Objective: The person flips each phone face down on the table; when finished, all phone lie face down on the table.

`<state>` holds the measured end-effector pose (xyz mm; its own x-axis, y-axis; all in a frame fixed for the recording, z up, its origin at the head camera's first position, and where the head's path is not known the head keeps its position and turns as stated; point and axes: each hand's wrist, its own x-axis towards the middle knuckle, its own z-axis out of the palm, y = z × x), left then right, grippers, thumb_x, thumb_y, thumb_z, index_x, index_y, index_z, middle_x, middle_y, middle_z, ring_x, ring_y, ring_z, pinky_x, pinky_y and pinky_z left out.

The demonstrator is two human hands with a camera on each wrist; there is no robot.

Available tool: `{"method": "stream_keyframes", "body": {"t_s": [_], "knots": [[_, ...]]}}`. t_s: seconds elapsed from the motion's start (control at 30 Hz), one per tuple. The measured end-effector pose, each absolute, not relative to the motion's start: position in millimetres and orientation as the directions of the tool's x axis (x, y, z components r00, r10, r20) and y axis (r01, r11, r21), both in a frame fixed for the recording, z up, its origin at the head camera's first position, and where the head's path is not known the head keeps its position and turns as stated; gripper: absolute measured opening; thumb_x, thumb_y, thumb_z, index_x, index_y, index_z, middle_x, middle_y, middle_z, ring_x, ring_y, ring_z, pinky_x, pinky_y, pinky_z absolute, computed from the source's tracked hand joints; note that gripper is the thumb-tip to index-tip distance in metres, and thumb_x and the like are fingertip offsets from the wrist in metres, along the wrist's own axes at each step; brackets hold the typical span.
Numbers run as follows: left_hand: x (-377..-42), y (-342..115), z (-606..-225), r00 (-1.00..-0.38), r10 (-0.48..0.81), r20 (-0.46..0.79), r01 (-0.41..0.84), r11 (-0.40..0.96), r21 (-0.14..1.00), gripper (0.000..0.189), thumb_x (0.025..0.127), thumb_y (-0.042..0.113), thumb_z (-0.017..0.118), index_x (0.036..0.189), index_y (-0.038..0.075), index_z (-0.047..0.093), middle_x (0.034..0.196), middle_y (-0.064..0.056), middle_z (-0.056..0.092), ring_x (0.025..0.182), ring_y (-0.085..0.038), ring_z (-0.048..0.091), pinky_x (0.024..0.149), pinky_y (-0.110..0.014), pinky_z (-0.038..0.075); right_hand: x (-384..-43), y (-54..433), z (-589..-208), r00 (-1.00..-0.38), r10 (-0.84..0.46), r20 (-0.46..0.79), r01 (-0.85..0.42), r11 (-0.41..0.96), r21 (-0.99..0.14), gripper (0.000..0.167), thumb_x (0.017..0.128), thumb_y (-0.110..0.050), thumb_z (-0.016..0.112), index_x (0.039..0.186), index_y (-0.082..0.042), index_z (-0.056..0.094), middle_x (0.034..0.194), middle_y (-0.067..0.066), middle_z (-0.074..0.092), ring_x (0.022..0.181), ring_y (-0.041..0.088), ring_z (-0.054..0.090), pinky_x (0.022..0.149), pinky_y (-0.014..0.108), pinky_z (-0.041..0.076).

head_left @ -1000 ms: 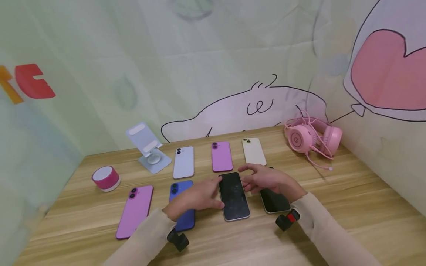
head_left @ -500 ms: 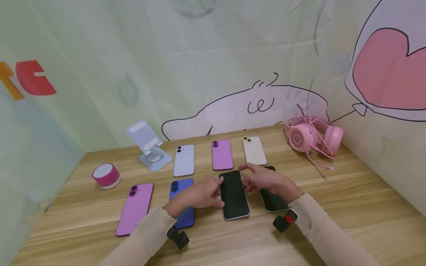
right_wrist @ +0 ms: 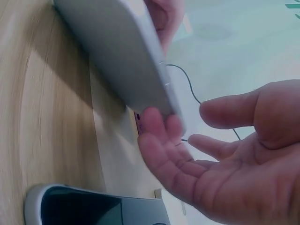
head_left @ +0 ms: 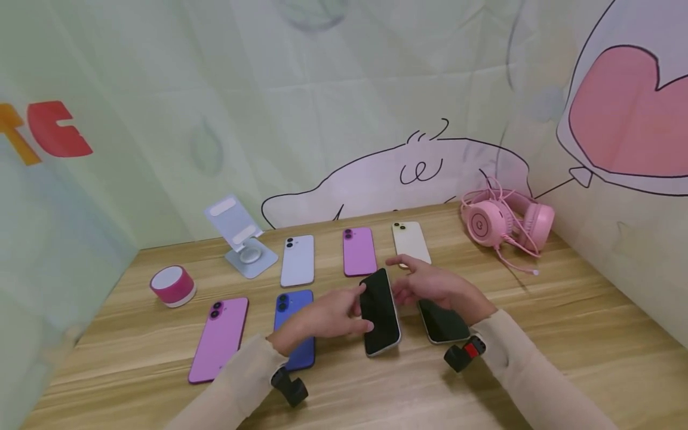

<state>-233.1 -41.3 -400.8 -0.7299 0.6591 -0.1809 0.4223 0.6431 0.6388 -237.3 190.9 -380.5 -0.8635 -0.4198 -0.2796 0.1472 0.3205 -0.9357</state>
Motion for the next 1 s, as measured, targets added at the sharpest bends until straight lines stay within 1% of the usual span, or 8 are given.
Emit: {"method": "stream_keyframes", "body": {"t_s": [0.13,0.23,0.33,0.47,0.53,0.6,0.8,1.0], "knots": [[-233,-41,-400,-0.717,0.669,-0.197,0.32,0.567,0.759,0.083,0.096,0.034,0.069,0.156,0.0,0.024,0.084,-0.003,0.065,0.063,-0.015,0.062,0.061,-0.028,0.044,-237,189,-379,-0.876,-0.417,-0.244,0.14,0.264,-0.954,0.058,0.099,-0.001,0.047,0.152,0.0,0.024,0.091,0.013,0.066,0.083,0.019,0.064,0.086,0.039,0.053],[-231,-39,-399,-0.704,0.684,-0.192,0.273,0.509,0.816,0.082,0.098,0.038,0.065,0.158,0.004,0.019,0.087,-0.009,0.066,0.065,-0.02,0.067,0.063,-0.03,0.048,-237,188,-380,-0.882,-0.417,-0.219,0.136,0.22,-0.966,0.059,0.099,-0.001,0.046,0.153,0.0,0.023,0.087,0.011,0.066,0.081,0.017,0.065,0.089,0.042,0.053],[-231,-39,-398,-0.705,0.681,-0.201,0.234,0.49,0.84,0.085,0.099,0.044,0.06,0.159,0.005,0.014,0.089,-0.011,0.066,0.066,-0.022,0.069,0.065,-0.032,0.051,-237,188,-380,-0.882,-0.422,-0.209,0.141,0.186,-0.972,0.059,0.1,-0.001,0.045,0.153,-0.001,0.021,0.088,0.011,0.065,0.081,0.017,0.066,0.092,0.045,0.053],[-230,-39,-395,-0.725,0.647,-0.235,0.174,0.503,0.847,0.089,0.099,0.052,0.056,0.16,0.007,0.01,0.095,-0.01,0.069,0.068,-0.023,0.071,0.067,-0.034,0.055,-238,188,-380,-0.868,-0.45,-0.211,0.16,0.149,-0.976,0.057,0.102,-0.001,0.043,0.154,-0.002,0.019,0.096,0.014,0.066,0.087,0.02,0.068,0.094,0.044,0.052],[-230,-40,-393,-0.733,0.634,-0.247,0.152,0.506,0.849,0.089,0.099,0.052,0.056,0.16,0.007,0.01,0.098,-0.01,0.07,0.069,-0.024,0.071,0.067,-0.035,0.057,-238,189,-381,-0.859,-0.468,-0.209,0.165,0.133,-0.977,0.057,0.103,0.0,0.041,0.155,-0.002,0.018,0.099,0.015,0.066,0.091,0.022,0.068,0.095,0.044,0.051],[-230,-40,-392,-0.728,0.639,-0.249,0.139,0.494,0.858,0.088,0.1,0.046,0.058,0.16,0.007,0.008,0.101,-0.011,0.07,0.069,-0.025,0.071,0.067,-0.036,0.057,-237,188,-381,-0.85,-0.486,-0.203,0.165,0.12,-0.979,0.057,0.103,0.0,0.041,0.155,-0.001,0.017,0.1,0.016,0.068,0.093,0.023,0.069,0.096,0.045,0.051],[-231,-43,-386,-0.709,0.661,-0.245,0.137,0.47,0.872,0.09,0.1,0.03,0.064,0.161,0.007,0.003,0.095,-0.015,0.069,0.066,-0.028,0.071,0.064,-0.037,0.057,-236,187,-381,-0.827,-0.524,-0.204,0.175,0.104,-0.979,0.059,0.102,0.001,0.04,0.155,0.0,0.015,0.101,0.017,0.069,0.097,0.025,0.069,0.097,0.045,0.05],[-231,-47,-382,-0.731,0.64,-0.236,0.142,0.482,0.864,0.093,0.099,0.035,0.064,0.16,0.004,0.001,0.098,-0.013,0.07,0.07,-0.027,0.072,0.067,-0.036,0.057,-234,186,-383,-0.797,-0.565,-0.215,0.18,0.118,-0.977,0.058,0.102,0.002,0.04,0.156,-0.001,0.017,0.104,0.018,0.068,0.101,0.026,0.068,0.098,0.045,0.049]]}}
